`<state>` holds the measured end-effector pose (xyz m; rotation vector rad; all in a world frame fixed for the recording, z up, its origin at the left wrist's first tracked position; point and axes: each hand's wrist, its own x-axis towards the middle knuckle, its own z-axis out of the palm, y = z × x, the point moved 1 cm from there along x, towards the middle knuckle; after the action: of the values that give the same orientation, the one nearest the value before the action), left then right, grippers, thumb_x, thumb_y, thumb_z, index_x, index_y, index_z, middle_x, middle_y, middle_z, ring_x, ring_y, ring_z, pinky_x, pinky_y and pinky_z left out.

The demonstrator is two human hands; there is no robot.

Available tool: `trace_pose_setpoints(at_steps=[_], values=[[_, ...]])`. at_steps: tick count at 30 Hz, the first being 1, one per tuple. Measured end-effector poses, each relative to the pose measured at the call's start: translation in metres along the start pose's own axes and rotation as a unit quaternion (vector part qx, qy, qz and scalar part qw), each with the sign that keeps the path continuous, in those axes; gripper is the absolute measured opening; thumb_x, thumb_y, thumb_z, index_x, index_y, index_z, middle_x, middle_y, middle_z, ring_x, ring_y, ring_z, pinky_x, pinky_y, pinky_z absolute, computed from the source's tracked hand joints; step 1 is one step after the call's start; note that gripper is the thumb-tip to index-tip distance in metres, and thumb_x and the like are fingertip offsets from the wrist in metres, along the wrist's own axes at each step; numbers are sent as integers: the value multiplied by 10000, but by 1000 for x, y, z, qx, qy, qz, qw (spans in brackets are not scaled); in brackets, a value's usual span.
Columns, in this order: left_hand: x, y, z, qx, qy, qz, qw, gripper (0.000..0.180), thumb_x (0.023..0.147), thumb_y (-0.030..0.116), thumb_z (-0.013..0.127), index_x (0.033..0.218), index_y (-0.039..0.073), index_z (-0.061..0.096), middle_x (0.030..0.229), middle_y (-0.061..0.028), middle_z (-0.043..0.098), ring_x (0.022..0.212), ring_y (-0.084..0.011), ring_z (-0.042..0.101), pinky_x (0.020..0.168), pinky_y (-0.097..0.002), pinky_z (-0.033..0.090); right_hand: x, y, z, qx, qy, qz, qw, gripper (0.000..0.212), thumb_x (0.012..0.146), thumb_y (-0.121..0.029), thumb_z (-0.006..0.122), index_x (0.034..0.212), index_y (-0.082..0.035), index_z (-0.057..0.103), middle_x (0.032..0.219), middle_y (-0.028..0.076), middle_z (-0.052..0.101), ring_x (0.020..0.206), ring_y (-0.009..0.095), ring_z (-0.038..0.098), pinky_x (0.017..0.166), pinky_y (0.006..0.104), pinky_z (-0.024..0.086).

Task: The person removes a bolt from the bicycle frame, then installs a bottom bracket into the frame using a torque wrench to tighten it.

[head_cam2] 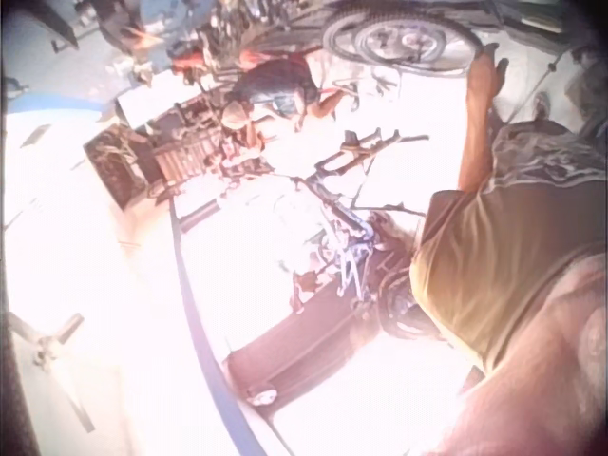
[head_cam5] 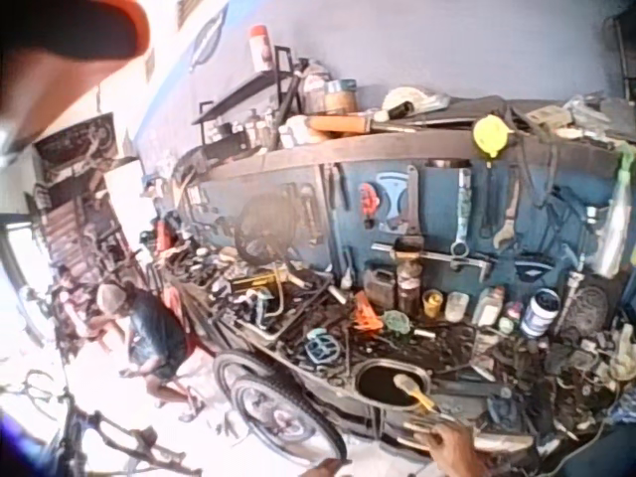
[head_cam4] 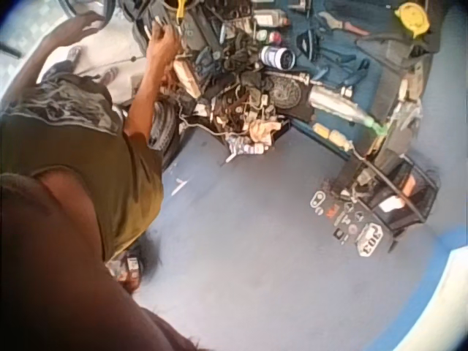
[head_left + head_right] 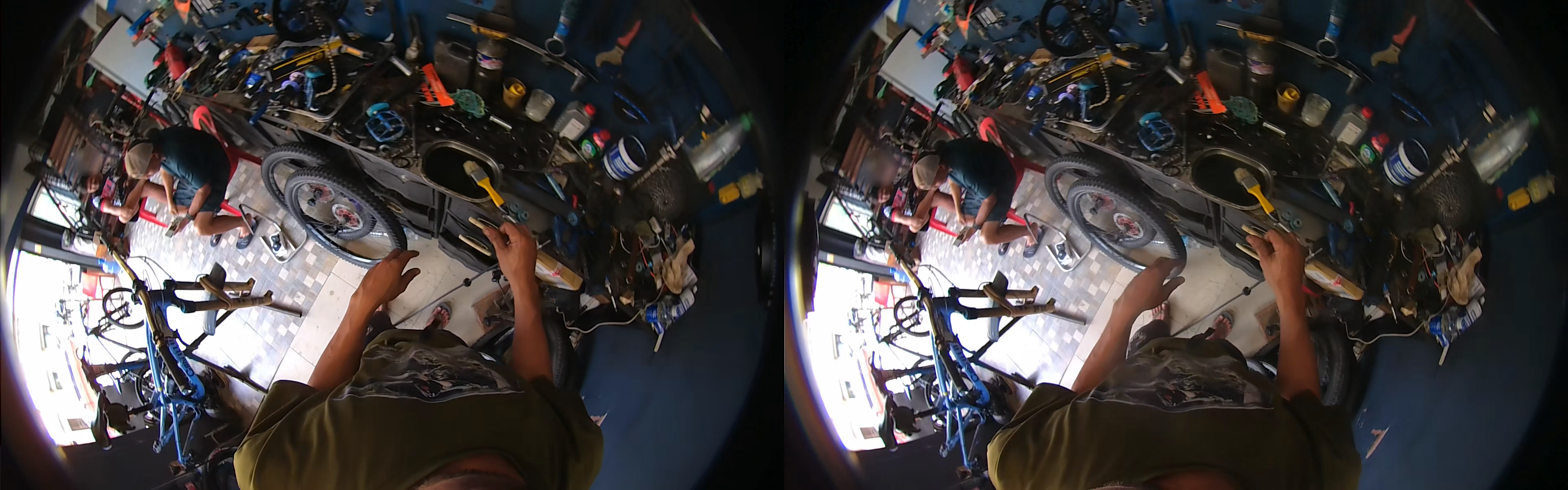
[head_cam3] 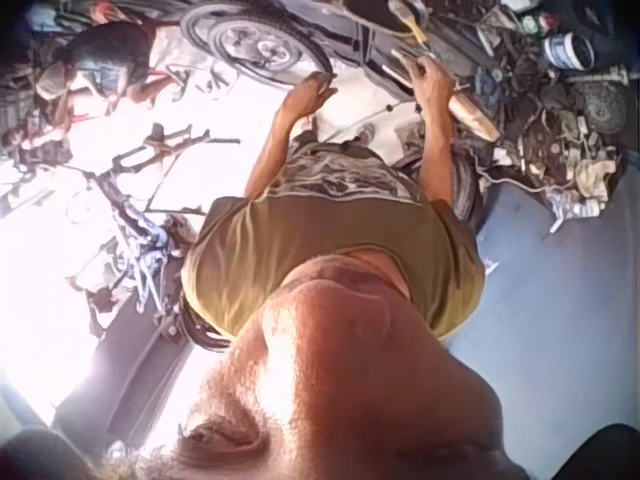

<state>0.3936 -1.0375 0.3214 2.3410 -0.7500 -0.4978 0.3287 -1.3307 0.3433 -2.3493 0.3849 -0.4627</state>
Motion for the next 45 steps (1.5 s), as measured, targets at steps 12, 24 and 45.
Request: trace_pose_setpoints(at_steps=[12, 24, 45], values=[[4, -83, -84, -26, 26, -9, 999, 465, 961, 273, 681, 1374, 80, 592, 1267, -214, 641, 1136, -386, 645, 965, -449, 518, 68, -118, 90, 31, -63, -174, 982, 252, 924, -45, 655, 1168, -92, 694, 1012, 123, 715, 917, 337, 645, 810, 431, 528], [42, -190, -230, -35, 100, 2, 994, 440, 961, 253, 680, 1359, 84, 603, 1274, -208, 637, 1107, -393, 665, 941, -454, 527, 131, -239, 204, 30, -141, -170, 975, 279, 937, -130, 681, 1211, -80, 687, 943, 133, 711, 860, 324, 675, 767, 423, 540], [133, -309, -357, -77, 266, 28, 961, 299, 917, 191, 706, 1180, 49, 703, 1117, -228, 681, 995, -412, 684, 884, -455, 539, 191, -275, 300, 88, -270, -97, 954, 314, 937, -202, 719, 1217, -63, 684, 850, 114, 711, 714, 249, 664, 673, 368, 524]])
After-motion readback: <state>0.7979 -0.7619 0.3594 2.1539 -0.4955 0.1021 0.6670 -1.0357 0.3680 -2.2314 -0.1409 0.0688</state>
